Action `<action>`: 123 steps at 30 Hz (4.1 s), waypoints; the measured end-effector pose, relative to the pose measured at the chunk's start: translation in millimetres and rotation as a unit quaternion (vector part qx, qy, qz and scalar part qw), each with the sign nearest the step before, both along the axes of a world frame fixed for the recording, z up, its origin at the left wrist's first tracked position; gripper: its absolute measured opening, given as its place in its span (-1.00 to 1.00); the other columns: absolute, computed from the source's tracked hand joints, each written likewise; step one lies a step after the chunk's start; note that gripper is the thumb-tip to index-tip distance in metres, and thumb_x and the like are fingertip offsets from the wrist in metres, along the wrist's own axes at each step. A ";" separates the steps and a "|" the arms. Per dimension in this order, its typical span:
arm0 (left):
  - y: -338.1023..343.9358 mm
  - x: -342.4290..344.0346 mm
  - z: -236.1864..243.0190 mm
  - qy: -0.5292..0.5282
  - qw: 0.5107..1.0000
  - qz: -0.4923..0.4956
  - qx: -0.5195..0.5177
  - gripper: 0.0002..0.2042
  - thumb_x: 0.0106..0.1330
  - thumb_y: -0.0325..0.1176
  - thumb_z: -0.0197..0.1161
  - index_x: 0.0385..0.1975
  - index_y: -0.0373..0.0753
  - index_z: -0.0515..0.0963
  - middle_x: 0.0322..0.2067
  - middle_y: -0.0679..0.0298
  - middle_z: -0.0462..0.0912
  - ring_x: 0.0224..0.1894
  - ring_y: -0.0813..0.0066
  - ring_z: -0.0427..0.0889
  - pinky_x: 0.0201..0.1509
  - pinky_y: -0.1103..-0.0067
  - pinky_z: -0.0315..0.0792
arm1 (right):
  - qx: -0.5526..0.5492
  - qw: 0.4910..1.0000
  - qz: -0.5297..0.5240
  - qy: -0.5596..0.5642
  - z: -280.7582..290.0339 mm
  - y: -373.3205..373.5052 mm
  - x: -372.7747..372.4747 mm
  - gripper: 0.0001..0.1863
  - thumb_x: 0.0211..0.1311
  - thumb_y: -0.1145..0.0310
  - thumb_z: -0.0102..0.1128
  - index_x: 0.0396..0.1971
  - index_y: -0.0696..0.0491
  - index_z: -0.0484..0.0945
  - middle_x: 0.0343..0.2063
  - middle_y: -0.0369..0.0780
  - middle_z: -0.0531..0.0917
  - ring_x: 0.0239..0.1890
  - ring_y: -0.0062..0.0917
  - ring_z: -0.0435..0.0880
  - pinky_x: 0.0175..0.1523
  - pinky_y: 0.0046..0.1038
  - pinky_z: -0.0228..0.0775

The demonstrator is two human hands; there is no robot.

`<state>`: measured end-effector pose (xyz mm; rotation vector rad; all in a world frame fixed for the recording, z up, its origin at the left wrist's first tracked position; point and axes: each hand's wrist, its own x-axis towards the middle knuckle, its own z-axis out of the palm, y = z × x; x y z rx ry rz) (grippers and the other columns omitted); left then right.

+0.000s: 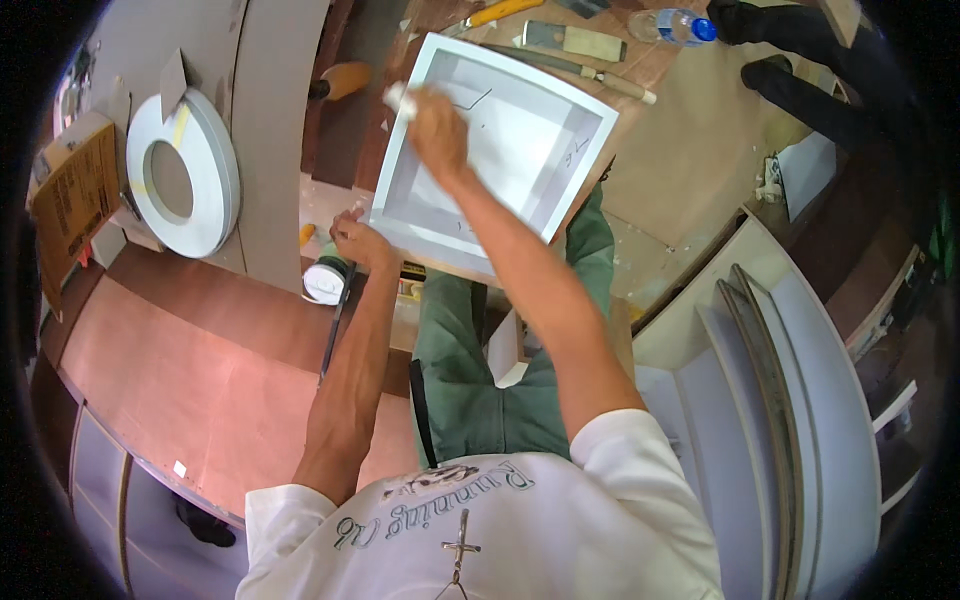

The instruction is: The person cleans a white wooden cabinet piece using a cloth and liquid from a bottle, wiping the interior and exterior surfaces.

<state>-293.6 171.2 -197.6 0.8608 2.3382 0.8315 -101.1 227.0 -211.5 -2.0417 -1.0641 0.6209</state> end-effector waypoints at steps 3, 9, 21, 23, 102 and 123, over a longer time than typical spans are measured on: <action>-2.4 -2.7 -3.5 0.011 0.999 -0.047 0.013 -0.59 0.46 -0.22 -0.11 -0.09 -0.50 0.53 -0.23 -0.04 0.73 -0.14 0.14 0.68 0.10 0.33 0.49 | -0.006 0.999 -0.010 -0.036 2.5 39.3 42.9 -0.83 0.19 0.48 0.24 -0.21 0.11 0.61 -0.23 -0.01 0.67 -0.13 -0.01 0.65 -0.05 -0.07 0.51; 4.6 6.7 10.5 -0.004 1.000 0.005 0.025 -0.62 0.44 -0.27 -0.09 -0.21 -0.49 0.59 -0.25 -0.04 0.73 -0.15 0.12 0.69 0.08 0.32 0.50 | -0.036 0.993 0.103 -0.036 12.0 15.3 15.7 -0.76 0.20 0.53 0.15 -0.16 0.05 0.68 -0.22 -0.08 0.70 -0.11 -0.06 0.68 -0.03 -0.07 0.53; 2.0 3.1 10.6 -0.029 0.999 0.021 0.038 -0.63 0.49 -0.26 -0.06 -0.29 -0.46 0.59 -0.26 -0.02 0.71 -0.21 0.10 0.68 -0.03 0.30 0.53 | -0.083 0.982 0.170 0.016 27.5 -26.4 -49.1 -0.77 0.18 0.52 0.21 -0.15 0.05 0.66 -0.18 -0.07 0.69 -0.10 -0.08 0.67 -0.01 -0.07 0.53; 1.1 3.4 11.9 -0.030 0.998 0.016 0.050 -0.62 0.53 -0.24 -0.08 -0.26 -0.47 0.57 -0.25 -0.06 0.70 -0.20 0.08 0.69 -0.03 0.29 0.54 | -0.133 0.974 0.181 -0.025 25.8 -13.5 -31.9 -0.76 0.19 0.49 0.23 -0.12 0.05 0.66 -0.18 -0.06 0.69 -0.09 -0.08 0.68 -0.01 -0.07 0.54; -167.7 101.1 179.8 -0.168 0.982 -0.084 -0.019 -0.52 0.34 -0.47 0.23 0.19 -0.60 0.33 0.09 -0.11 0.53 0.14 0.14 0.53 0.31 0.36 0.35 | -0.098 0.961 0.225 -0.127 134.5 -89.3 247.1 -0.58 0.21 0.09 0.36 -0.14 0.15 0.66 -0.21 0.02 0.71 -0.16 0.00 0.69 -0.07 -0.07 0.51; -253.6 99.1 157.3 -0.040 0.963 -0.266 -0.016 -0.36 0.30 -0.43 0.30 0.39 -0.41 0.28 0.24 -0.02 0.45 0.26 0.16 0.46 0.36 0.37 0.32 | -0.054 0.983 0.173 -0.041 81.3 -174.4 267.2 -0.60 0.27 0.14 0.33 -0.13 0.20 0.62 -0.21 0.02 0.68 -0.12 -0.01 0.65 -0.02 -0.13 0.44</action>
